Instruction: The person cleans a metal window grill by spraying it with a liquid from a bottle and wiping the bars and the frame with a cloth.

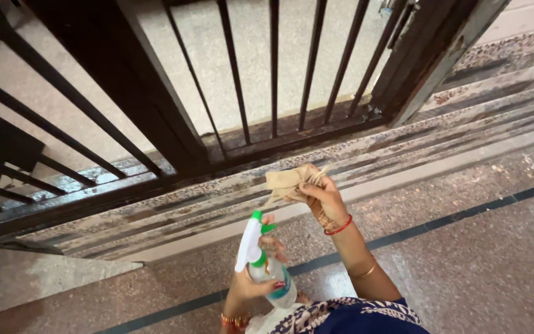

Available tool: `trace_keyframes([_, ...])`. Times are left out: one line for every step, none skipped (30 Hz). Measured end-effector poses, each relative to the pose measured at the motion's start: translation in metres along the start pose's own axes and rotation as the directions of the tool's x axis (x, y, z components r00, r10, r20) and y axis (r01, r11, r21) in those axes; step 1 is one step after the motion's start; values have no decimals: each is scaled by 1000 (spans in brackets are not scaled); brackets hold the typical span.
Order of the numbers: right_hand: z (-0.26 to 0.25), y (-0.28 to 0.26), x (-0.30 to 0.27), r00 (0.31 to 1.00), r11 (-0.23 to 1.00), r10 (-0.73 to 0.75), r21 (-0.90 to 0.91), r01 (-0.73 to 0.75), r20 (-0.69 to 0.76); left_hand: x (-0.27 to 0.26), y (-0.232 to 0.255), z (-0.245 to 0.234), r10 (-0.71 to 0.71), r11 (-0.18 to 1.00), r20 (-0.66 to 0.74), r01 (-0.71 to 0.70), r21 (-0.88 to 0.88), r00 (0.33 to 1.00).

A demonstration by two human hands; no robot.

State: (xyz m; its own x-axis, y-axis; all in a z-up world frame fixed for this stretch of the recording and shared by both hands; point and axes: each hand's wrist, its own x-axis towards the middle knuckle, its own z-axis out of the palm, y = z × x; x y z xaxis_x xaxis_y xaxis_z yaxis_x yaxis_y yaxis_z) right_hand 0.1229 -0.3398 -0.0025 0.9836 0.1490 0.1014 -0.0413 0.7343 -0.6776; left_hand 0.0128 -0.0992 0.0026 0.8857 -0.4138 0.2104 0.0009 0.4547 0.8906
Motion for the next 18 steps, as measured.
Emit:
trace_keyframes([2, -5, -5, 999, 998, -11, -61, 13, 39, 7, 3, 5, -39, 999, 30, 38, 27, 999])
trace_keyframes([3, -11, -10, 997, 992, -22, -120, 31, 75, 19, 6, 11, 5, 1000, 41, -5, 9, 999])
trace_keyframes([3, -16, -14, 993, 983, -30, -178, 50, 112, 32, 9, 16, 48, 999, 51, -48, -9, 998])
trace_keyframes([3, -21, -16, 991, 970, -13, -240, 45, 135, 41, 11, 22, 94, 995, 63, -93, -28, 994])
trace_keyframes([2, -27, -17, 988, 953, 6, -301, 42, 156, 44, 13, 26, 56, 998, 81, -55, -23, 995])
trace_keyframes([1, -31, -18, 984, 932, 27, -360, 40, 179, 49, 13, 26, 21, 1000, 97, -19, -15, 995])
trace_keyframes([0, -34, -21, 980, 915, 28, -400, 55, 198, 53, 9, 25, -15, 1000, 114, 16, -7, 993])
trace_keyframes([1, -36, -23, 975, 895, 27, -441, 75, 221, 56, 2, 25, -12, 999, 110, 17, -52, 994])
trace_keyframes([0, -39, -23, 969, 872, 28, -480, 96, 244, 58, -6, 24, -9, 995, 106, 19, -96, 994])
trace_keyframes([-1, -42, -24, 969, 866, 23, -488, 104, 247, 58, -15, 22, -7, 990, 96, 21, -142, 995])
trace_keyframes([-2, -45, -23, 968, 861, 18, -497, 112, 250, 60, -24, 19, 3, 989, 101, 12, -149, 995])
trace_keyframes([-5, -46, -22, 967, 855, 15, -504, 120, 254, 62, -31, 15, 13, 988, 102, 3, -154, 995])
trace_keyframes([-8, -47, -21, 980, 844, -38, -519, 135, 194, 62, -35, 12, 24, 987, 104, -7, -160, 994])
trace_keyframes([-12, -48, -20, 987, 832, -93, -534, 150, 133, 61, -37, 11, 28, 986, 65, -17, -167, 998])
trace_keyframes([-17, -48, -18, 986, 819, -148, -550, 163, 72, 61, -37, 11, 32, 984, 25, -27, -174, 999])
trace_keyframes([-24, -49, -17, 980, 779, -193, -600, 182, 46, 62, -35, 12, 37, 983, -15, -39, -182, 999])
trace_keyframes([-32, -51, -15, 971, 736, -239, -648, 196, 23, 63, -32, 15, 65, 975, -29, -70, -213, 997])
trace_keyframes([-39, -51, -13, 959, 689, -285, -694, 209, 5, 64, -28, 17, 95, 965, -45, -104, -242, 994])
